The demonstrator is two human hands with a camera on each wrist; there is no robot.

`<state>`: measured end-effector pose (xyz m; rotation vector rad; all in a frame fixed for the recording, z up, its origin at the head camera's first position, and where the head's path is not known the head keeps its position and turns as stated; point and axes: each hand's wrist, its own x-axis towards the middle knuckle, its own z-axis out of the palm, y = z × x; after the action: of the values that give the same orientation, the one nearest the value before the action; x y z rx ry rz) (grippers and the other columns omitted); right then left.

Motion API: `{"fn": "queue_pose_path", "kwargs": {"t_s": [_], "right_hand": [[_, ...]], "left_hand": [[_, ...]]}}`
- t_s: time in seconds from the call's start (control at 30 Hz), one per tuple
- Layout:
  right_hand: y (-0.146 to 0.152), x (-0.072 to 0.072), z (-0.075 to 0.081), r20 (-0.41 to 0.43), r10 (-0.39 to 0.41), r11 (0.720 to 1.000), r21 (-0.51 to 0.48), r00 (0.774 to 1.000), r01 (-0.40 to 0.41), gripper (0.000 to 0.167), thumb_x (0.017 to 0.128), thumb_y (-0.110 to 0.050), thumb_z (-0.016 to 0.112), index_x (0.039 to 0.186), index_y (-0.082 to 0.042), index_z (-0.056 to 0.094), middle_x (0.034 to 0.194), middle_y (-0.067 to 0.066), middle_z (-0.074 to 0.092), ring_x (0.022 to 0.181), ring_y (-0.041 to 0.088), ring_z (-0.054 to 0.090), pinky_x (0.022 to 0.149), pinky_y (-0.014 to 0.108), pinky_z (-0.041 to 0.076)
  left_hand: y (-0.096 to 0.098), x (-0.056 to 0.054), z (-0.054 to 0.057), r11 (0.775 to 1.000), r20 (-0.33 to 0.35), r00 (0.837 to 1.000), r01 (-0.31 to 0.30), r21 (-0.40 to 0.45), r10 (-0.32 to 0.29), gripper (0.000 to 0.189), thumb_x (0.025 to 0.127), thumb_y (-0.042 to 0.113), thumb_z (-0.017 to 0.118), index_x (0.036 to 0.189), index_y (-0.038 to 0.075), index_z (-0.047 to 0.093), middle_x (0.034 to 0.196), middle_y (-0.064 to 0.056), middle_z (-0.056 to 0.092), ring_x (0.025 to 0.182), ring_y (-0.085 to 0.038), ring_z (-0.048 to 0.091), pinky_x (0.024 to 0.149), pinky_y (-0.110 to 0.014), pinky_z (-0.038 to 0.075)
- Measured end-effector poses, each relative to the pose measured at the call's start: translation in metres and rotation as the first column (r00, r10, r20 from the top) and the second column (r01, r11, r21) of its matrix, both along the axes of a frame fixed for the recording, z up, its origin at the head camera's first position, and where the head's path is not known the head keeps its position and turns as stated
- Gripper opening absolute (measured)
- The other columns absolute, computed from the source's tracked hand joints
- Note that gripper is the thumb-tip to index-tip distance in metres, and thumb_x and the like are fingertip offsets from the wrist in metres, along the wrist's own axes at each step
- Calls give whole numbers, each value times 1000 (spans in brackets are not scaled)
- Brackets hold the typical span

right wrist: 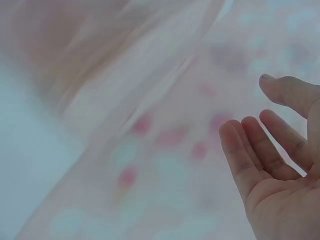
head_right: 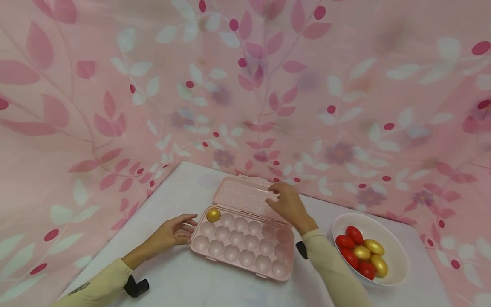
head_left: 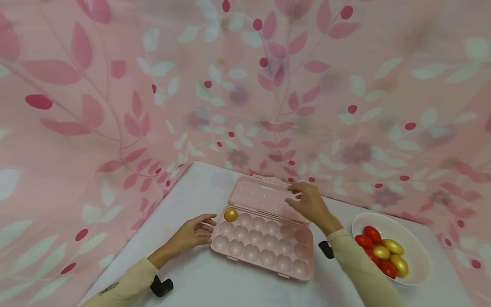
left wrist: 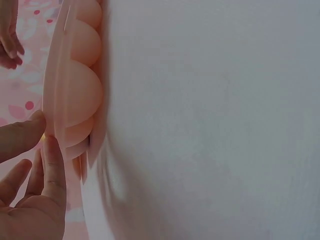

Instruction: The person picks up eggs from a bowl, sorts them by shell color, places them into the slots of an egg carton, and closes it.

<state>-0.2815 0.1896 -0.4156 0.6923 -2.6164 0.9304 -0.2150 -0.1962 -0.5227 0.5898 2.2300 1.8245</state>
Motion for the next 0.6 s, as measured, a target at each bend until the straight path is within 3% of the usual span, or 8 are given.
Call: {"fn": "queue_pose_path", "kwargs": {"t_s": [0.13, 0.27, 0.4, 0.5, 0.6], "right_hand": [[76, 5, 10, 6, -133, 984, 121, 991, 131, 27, 79, -7, 79, 103, 4, 70, 101, 20, 69, 89, 37, 67, 76, 50, 58], [145, 17, 7, 116, -243, 938, 280, 963, 203, 26, 83, -13, 74, 105, 1, 69, 102, 20, 68, 92, 38, 63, 79, 55, 55], [200, 32, -1, 257, -325, 885, 421, 910, 197, 27, 82, -13, 71, 104, 1, 69, 100, 19, 67, 90, 37, 61, 80, 57, 53], [223, 40, -2, 334, -362, 864, 472, 871, 178, 29, 78, -10, 73, 103, 4, 69, 99, 22, 66, 88, 37, 61, 81, 59, 52], [235, 44, -1, 357, -376, 846, 508, 855, 161, 29, 74, -8, 72, 99, 6, 69, 96, 23, 66, 86, 37, 61, 81, 60, 51]], "left_hand": [[-1, -1, 1, 1000, 13, 1000, 3, 2, -3, 73, 80, -6, 75, 144, -3, 40, 127, -25, 52, 107, -35, 58, 85, -28, 56], [0, -2, 1, 1000, -11, 1000, 11, 2, -11, 73, 79, -8, 75, 144, -4, 40, 127, -26, 51, 107, -36, 57, 86, -28, 56], [2, -2, -1, 1000, -14, 1000, 17, 3, -17, 73, 79, -8, 74, 143, -5, 39, 126, -26, 51, 108, -37, 57, 86, -27, 55], [2, 1, -1, 1000, -5, 1000, 17, -7, -17, 74, 79, -8, 74, 144, -5, 38, 126, -26, 51, 108, -36, 57, 86, -26, 55], [2, 1, -1, 1000, -5, 1000, 12, -14, -12, 75, 79, -7, 74, 144, -5, 38, 126, -26, 51, 107, -36, 56, 86, -27, 55]]}}
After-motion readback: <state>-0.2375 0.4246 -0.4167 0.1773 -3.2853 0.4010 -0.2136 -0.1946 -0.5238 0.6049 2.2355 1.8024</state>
